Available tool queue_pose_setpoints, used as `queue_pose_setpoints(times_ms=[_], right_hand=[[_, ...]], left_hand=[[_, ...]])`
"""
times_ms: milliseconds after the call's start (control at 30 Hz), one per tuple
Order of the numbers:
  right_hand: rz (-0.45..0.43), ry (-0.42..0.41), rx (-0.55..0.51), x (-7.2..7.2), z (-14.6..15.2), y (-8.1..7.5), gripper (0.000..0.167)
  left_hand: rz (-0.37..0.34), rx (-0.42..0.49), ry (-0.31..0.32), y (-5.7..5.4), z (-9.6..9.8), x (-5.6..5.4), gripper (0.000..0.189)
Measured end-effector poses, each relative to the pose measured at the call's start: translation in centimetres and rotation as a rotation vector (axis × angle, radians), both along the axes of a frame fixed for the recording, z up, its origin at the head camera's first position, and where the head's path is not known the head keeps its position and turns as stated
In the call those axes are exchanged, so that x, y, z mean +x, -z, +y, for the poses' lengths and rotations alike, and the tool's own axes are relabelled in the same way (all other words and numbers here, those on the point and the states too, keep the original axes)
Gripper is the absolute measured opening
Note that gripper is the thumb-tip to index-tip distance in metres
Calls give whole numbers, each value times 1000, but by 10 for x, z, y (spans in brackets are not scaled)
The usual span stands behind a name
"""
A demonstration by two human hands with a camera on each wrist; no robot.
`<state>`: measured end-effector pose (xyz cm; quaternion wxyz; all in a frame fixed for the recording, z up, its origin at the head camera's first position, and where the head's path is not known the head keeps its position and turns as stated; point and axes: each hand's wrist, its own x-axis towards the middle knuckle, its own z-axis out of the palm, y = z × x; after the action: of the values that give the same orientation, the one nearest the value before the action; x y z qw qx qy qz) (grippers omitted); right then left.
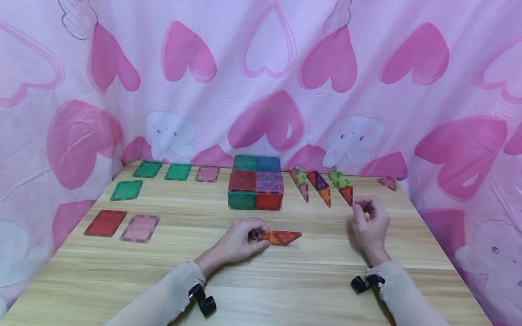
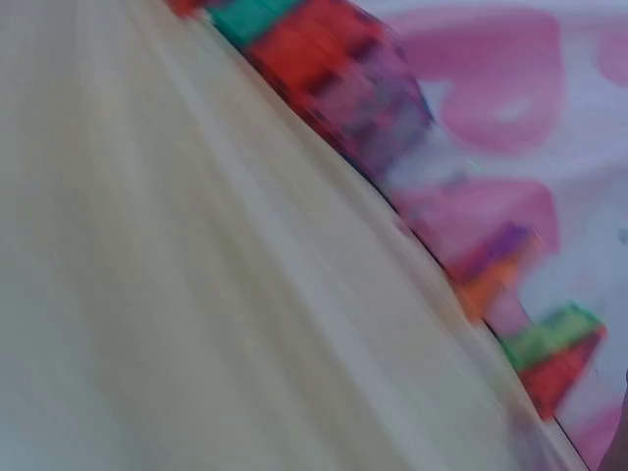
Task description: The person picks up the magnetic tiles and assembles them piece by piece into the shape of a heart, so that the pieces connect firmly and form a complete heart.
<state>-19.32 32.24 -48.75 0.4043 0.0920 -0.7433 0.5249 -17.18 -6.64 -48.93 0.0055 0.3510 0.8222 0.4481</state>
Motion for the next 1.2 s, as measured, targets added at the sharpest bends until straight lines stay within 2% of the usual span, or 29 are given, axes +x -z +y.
queue_pose_setpoints(times_ms=[233,333,433,567,667,800,933,1067,1200], right_hand=[[-40,228,-4,-19,46,3,16],[-81,280,11,-26,62,2,22],[-186,307,63,-32,79,1,35],[-381,293,203,-40,102,1,64],[-477,258,322,-45,116,3,79],[-532,212,500,-49,122,6,76],[-612,169,637,-46,118,6,72],[-685,159,680,-43,116,5,76],[-670,175,660,-46,120,6,75]], left_hand=[[-5,-4,0,-1,-1,0,16],[-3,-3,0,-1,-2,-1,16],[0,-1,-2,-1,-2,-1,16],[-7,2,-3,0,-2,0,16],[-20,6,-1,0,-3,1,17],[-28,5,1,0,-3,1,17],[-24,0,3,-1,-3,1,17],[-18,0,5,-2,-3,1,17],[-15,5,8,-2,-1,0,17]])
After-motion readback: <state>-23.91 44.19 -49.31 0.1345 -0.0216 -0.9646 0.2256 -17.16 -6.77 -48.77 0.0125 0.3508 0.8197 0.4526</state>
